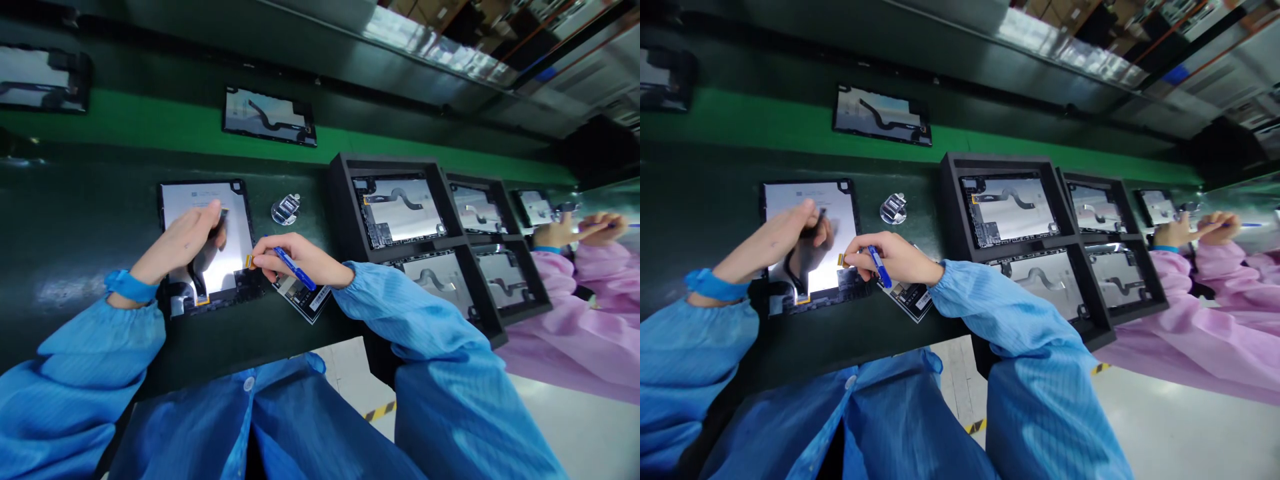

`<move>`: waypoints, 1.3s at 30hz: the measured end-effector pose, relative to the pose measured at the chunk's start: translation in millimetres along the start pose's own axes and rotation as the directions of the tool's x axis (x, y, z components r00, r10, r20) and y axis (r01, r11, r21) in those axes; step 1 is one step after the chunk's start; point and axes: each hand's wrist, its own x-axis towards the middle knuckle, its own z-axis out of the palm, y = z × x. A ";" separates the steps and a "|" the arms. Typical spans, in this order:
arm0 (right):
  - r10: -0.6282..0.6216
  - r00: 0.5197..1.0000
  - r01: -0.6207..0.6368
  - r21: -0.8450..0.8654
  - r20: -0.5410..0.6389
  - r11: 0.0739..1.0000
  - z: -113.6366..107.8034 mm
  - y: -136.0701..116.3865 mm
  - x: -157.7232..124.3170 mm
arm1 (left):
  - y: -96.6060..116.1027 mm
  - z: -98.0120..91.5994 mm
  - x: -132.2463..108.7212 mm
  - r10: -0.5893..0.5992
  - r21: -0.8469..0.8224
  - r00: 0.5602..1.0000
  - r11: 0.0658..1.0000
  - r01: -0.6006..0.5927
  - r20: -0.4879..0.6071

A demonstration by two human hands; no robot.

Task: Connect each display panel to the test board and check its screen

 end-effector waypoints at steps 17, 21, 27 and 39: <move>-0.014 0.998 0.007 -0.107 -0.068 0.994 -2.0 -2.5 -3.3 | 12.7 0.5 -26.6 -0.274 -0.850 0.864 0.211 0.483 0.423; -0.014 0.997 0.003 -0.154 -0.074 0.988 -2.2 -2.9 -3.6 | 7.1 -0.2 -21.3 -0.454 -0.887 0.803 0.056 0.458 0.386; -0.032 0.994 0.009 -0.223 -0.100 0.975 -2.1 -3.0 -4.7 | 11.4 -21.2 -30.6 -0.407 -0.831 0.857 0.316 0.457 0.316; -0.051 0.996 0.038 -0.165 -0.078 0.986 -1.8 -2.7 -4.2 | 20.1 -1.2 -37.8 -0.173 -0.733 0.984 0.663 0.153 0.048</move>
